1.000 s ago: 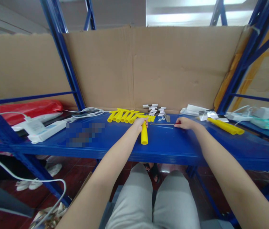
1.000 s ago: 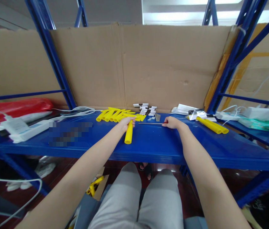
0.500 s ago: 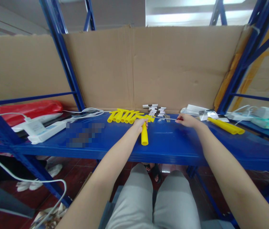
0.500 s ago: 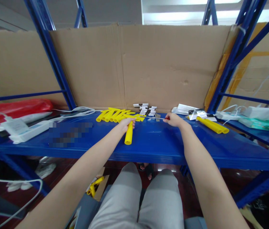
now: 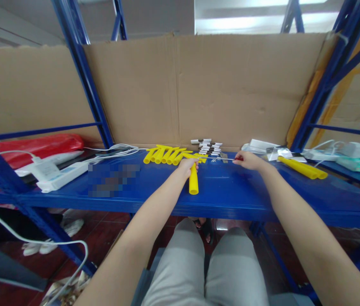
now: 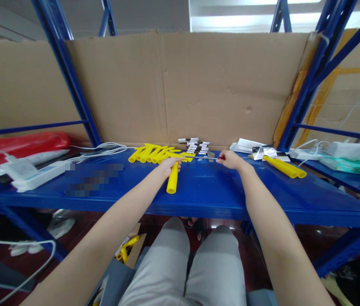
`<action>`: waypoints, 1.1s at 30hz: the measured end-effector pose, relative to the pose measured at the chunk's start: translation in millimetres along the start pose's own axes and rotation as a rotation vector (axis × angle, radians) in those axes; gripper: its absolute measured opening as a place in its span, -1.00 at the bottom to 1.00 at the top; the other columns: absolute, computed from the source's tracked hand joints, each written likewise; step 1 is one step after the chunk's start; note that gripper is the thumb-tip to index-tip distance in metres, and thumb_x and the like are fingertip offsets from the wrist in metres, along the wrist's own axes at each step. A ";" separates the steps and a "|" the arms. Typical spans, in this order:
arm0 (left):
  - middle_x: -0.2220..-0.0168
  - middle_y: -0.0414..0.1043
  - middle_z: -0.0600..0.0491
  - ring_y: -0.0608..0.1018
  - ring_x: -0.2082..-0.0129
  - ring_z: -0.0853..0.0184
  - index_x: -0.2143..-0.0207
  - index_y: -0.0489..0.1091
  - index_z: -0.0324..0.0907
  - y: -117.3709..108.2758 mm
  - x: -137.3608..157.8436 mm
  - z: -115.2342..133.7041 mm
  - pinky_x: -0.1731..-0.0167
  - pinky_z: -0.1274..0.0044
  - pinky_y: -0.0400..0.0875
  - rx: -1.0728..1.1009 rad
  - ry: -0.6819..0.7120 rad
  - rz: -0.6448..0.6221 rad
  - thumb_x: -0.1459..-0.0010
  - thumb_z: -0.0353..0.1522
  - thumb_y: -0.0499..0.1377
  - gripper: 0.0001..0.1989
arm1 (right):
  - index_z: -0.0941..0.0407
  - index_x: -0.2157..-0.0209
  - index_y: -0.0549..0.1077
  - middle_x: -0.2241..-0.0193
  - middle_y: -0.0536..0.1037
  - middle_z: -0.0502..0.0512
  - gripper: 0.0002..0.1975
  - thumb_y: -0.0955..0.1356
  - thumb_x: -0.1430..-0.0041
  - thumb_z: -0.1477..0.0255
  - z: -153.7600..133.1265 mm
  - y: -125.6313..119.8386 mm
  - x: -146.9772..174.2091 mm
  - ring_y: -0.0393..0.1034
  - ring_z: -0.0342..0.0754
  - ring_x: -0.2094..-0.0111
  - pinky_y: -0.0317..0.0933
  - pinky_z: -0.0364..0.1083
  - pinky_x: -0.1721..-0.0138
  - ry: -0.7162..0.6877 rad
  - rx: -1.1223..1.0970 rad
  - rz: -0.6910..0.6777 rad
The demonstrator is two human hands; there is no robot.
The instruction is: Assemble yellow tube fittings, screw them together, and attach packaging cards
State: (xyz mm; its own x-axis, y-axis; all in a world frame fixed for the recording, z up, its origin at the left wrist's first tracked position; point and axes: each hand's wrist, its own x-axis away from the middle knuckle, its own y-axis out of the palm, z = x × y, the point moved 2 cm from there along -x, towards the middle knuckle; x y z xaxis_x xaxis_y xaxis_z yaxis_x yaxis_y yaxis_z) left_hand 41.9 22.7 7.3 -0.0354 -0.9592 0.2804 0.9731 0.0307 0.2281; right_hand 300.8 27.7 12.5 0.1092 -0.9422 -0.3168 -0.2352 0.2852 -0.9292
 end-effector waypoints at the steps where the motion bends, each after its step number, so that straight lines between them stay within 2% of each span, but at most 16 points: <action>1: 0.70 0.22 0.18 0.24 0.77 0.53 0.49 0.32 -0.24 0.0 -0.4 -0.1 0.73 0.68 0.14 0.000 0.002 0.001 -0.18 -0.61 0.13 -0.80 | 0.12 0.34 0.51 0.37 0.62 0.14 -0.87 0.34 -0.17 0.38 0.0 0.0 0.1 0.46 -0.02 0.37 0.26 -0.13 0.33 0.001 0.000 -0.001; 13: 0.69 0.25 0.18 0.25 0.77 0.55 0.50 0.33 -0.25 0.4 -7.2 -3.5 0.73 0.68 0.13 0.039 0.015 -0.004 -0.12 -0.62 0.20 -0.80 | 0.11 0.34 0.51 0.41 0.61 0.12 -0.86 0.34 -0.16 0.35 4.0 4.0 -2.5 0.45 -0.02 0.39 0.26 -0.13 0.36 -0.008 0.004 0.003; 19: 0.70 0.24 0.19 0.25 0.77 0.56 0.51 0.32 -0.25 1.1 -3.9 -2.8 0.72 0.68 0.15 0.053 0.031 -0.011 -0.16 -0.62 0.17 -0.78 | 0.12 0.34 0.51 0.38 0.62 0.13 -0.88 0.34 -0.16 0.38 -0.1 1.5 -0.6 0.46 -0.02 0.37 0.26 -0.13 0.35 0.011 0.010 -0.013; 24: 0.70 0.23 0.20 0.23 0.78 0.57 0.52 0.31 -0.25 0.9 -8.0 -3.6 0.73 0.69 0.13 0.063 0.036 -0.007 -0.11 -0.63 0.23 -0.77 | 0.13 0.34 0.51 0.35 0.62 0.16 -0.88 0.35 -0.16 0.39 -3.8 -0.2 0.9 0.47 0.01 0.36 0.26 -0.11 0.32 0.016 0.011 -0.018; 33: 0.72 0.21 0.21 0.24 0.77 0.53 0.44 0.34 -0.26 2.2 -11.6 -3.0 0.71 0.67 0.16 0.000 0.064 0.012 -0.14 -0.60 0.21 -0.84 | 0.10 0.30 0.51 0.35 0.62 0.14 -0.88 0.36 -0.16 0.37 -0.6 0.2 -2.5 0.46 -0.01 0.35 0.24 -0.12 0.35 0.004 0.059 0.002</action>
State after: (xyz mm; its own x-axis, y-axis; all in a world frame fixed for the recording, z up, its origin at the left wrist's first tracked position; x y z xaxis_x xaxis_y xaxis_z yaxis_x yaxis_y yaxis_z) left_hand 45.1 33.1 1.8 -0.0090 -0.9748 0.2231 0.9735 0.0425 0.2246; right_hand 300.0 30.0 13.2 0.1050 -0.9424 -0.3177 -0.1782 0.2964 -0.9383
